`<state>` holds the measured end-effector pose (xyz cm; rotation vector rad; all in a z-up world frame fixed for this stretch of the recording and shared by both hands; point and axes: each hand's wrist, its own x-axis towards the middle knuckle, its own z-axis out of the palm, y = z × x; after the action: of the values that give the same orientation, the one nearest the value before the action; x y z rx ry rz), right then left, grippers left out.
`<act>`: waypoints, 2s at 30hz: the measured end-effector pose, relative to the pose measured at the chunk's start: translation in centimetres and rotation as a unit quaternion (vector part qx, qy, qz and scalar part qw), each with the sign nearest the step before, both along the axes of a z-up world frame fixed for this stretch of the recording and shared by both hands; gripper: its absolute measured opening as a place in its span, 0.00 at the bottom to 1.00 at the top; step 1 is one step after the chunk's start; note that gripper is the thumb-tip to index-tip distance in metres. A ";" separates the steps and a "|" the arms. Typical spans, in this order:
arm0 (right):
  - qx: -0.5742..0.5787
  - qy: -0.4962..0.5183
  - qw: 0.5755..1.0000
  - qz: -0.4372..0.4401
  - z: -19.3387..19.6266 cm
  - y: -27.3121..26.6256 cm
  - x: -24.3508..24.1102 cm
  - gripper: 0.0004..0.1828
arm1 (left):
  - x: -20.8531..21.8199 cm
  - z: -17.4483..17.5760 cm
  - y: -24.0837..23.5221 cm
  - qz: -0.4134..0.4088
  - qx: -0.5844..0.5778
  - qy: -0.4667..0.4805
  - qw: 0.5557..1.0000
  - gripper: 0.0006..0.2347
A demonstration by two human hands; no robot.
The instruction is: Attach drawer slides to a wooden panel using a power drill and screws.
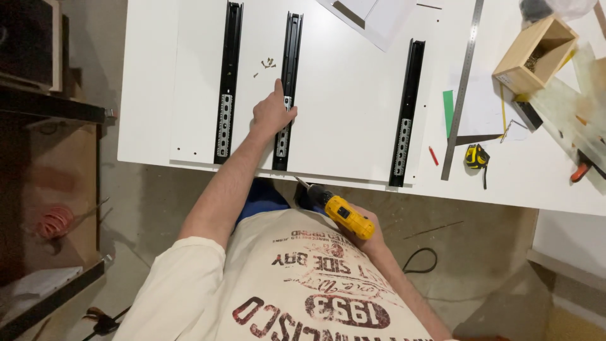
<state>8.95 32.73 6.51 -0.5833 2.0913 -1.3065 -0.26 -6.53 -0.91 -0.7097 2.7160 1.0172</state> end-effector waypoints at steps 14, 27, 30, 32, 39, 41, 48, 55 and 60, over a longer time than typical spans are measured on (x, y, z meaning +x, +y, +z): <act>0.118 -0.002 0.990 -0.073 4.4 -7.3 3.5 0.11 | -0.3 -2.4 -1.0 -0.028 0.018 0.004 0.999 0.38; 0.145 0.031 0.979 -0.141 7.2 -10.0 6.7 0.09 | -0.6 -2.5 -0.6 -0.021 0.001 0.001 1.000 0.38; 0.166 0.033 0.973 -0.155 9.5 -11.7 6.4 0.08 | -0.2 -0.5 -0.5 -0.028 0.010 -0.022 0.999 0.38; 0.172 0.039 0.973 -0.151 8.4 -11.3 6.2 0.10 | -0.3 -0.9 -0.3 -0.021 0.006 -0.018 1.000 0.38; 0.185 0.072 0.971 -0.135 4.1 -8.2 6.1 0.25 | -2.4 10.4 -5.0 -0.050 0.115 -0.237 0.963 0.43; 0.198 0.056 0.970 -0.128 4.0 -8.2 5.9 0.25 | -2.9 11.5 -6.7 -0.050 0.094 -0.216 0.971 0.42; 0.208 0.100 0.970 -0.070 3.8 -8.3 5.4 0.26 | -2.4 9.4 -6.6 -0.075 0.080 -0.130 0.985 0.30; 0.209 0.017 0.971 -0.115 6.3 -11.0 3.8 0.24 | -1.8 2.7 -2.5 -0.041 0.057 -0.094 0.993 0.40; 0.262 -0.035 0.957 -0.121 8.7 -14.2 2.3 0.21 | -3.0 0.8 -0.4 -0.004 -0.043 -0.098 0.994 0.46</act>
<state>11.24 18.54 15.17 -0.0509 2.3721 -0.8125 -3.23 -6.92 -0.16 -0.7698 2.6011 0.7878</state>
